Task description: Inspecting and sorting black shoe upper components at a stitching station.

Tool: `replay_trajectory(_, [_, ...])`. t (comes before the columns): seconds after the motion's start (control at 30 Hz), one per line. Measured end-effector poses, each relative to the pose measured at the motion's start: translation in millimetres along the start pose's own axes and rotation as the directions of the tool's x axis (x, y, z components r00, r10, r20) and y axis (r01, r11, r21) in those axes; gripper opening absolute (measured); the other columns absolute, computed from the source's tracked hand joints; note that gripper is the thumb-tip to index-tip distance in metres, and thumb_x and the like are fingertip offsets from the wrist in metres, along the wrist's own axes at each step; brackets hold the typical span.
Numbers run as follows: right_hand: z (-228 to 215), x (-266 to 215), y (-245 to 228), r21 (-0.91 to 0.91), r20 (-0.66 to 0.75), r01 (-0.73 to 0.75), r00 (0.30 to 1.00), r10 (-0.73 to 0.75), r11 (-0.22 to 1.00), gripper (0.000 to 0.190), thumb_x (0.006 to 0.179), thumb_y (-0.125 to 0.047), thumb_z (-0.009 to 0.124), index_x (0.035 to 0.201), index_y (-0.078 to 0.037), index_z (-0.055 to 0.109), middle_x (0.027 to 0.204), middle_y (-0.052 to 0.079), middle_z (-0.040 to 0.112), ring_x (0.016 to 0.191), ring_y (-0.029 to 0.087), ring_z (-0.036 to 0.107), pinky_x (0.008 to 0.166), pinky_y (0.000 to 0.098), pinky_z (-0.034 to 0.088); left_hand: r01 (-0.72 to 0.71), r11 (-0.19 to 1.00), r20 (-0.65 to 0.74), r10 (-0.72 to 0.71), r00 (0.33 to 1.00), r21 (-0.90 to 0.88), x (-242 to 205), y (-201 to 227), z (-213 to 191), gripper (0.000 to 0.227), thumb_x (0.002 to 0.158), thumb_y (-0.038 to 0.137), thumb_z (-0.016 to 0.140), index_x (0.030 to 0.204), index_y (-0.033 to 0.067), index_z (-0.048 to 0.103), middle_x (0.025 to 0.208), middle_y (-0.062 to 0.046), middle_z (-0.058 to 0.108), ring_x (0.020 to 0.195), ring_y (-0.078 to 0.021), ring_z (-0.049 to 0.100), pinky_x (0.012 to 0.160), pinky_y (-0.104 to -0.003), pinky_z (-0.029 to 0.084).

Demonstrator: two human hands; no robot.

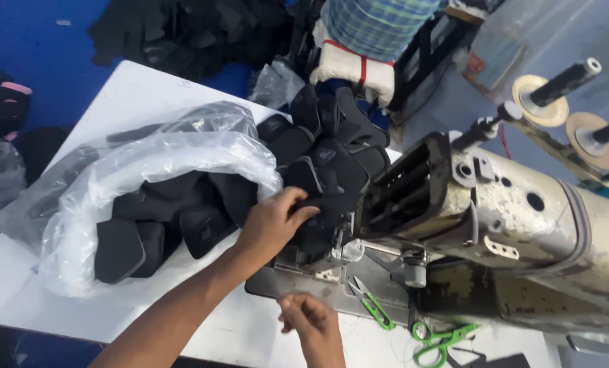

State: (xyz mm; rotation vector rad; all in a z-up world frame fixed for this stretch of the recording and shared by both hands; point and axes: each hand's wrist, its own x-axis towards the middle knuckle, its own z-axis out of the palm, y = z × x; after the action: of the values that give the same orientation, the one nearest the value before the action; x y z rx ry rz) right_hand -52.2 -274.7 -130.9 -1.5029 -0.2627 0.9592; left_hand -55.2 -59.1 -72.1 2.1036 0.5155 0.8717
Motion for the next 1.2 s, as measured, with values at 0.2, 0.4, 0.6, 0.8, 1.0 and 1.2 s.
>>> replay_trajectory(0.2, [-31.1,5.7,36.5,-0.004,-0.087,-0.099,0.991,0.098,0.995,0.021,0.089,-0.017,0.074,0.095,0.003,0.079,0.071,0.008,0.070,0.059,0.015,0.062,0.056,0.0289,0.052,0.179,0.953,-0.421,-0.061,0.905,0.246,-11.7,-31.8,-81.1,0.025,0.094,0.020,0.078,0.106,0.0049,0.062,0.099,-0.015,0.065,0.093,-0.0340,0.065,0.081,-0.046,0.053])
replay_trajectory(0.4, [3.4,3.0,14.0,-0.025,0.049,-0.068,0.996,0.069,0.997,0.021,0.091,-0.018,0.074,0.095,0.003,0.077,0.073,0.007,0.071,0.063,0.013,0.065,0.059,0.0287,0.054,0.300,0.938,-0.382,-0.216,0.899,0.176,-2.3,-58.9,-78.6,0.058,0.085,0.021,0.081,0.127,-0.0008,0.049,0.105,-0.024,0.068,0.096,-0.0413,0.067,0.078,-0.048,0.053])
replay_trajectory(0.6, [-23.9,5.8,41.5,-0.042,-0.005,-0.083,0.997,0.083,0.996,0.024,0.087,-0.019,0.076,0.095,0.003,0.079,0.072,0.010,0.071,0.061,0.017,0.066,0.058,0.0318,0.055,0.572,0.807,-0.096,-0.588,0.803,-0.147,-33.2,-14.3,-134.4,0.042,0.091,0.015,0.075,0.131,0.0077,0.065,0.086,-0.015,0.070,0.073,-0.0296,0.068,0.068,-0.037,0.055])
replay_trajectory(0.8, [-3.9,-4.9,-14.9,0.249,0.260,-0.263,0.945,0.197,0.932,0.073,0.085,-0.059,0.042,0.121,-0.002,0.068,0.090,0.011,0.078,0.077,0.020,0.076,0.060,0.0345,0.061,0.306,0.495,0.213,-0.236,0.948,-0.813,-93.2,-17.2,-141.1,0.041,0.053,-0.016,0.046,0.081,0.0071,0.066,0.107,-0.010,0.074,0.103,-0.0223,0.068,0.090,-0.032,0.055])
replay_trajectory(1.0, [-12.9,-22.0,-43.9,0.196,0.250,-0.003,0.967,-0.047,0.981,0.044,0.089,-0.021,0.073,0.124,0.004,0.065,0.096,0.012,0.074,0.079,0.020,0.072,0.059,0.0356,0.060,0.361,0.583,0.502,0.093,0.860,-0.727,-96.1,-5.3,-99.0,0.034,0.072,-0.020,0.051,0.086,0.0039,0.070,0.123,-0.018,0.076,0.120,-0.0274,0.070,0.105,-0.037,0.053])
replay_trajectory(1.2, [-32.8,-23.8,-33.1,0.112,-0.147,0.232,0.965,-0.215,0.966,0.026,0.086,-0.009,0.074,0.106,0.005,0.067,0.090,0.015,0.076,0.076,0.022,0.074,0.067,0.0385,0.064,0.516,0.176,0.501,-0.127,0.856,-0.838,-75.6,38.8,-71.5,0.062,0.089,0.044,0.071,0.135,0.0060,0.057,0.129,-0.010,0.071,0.120,-0.0175,0.067,0.101,-0.030,0.053])
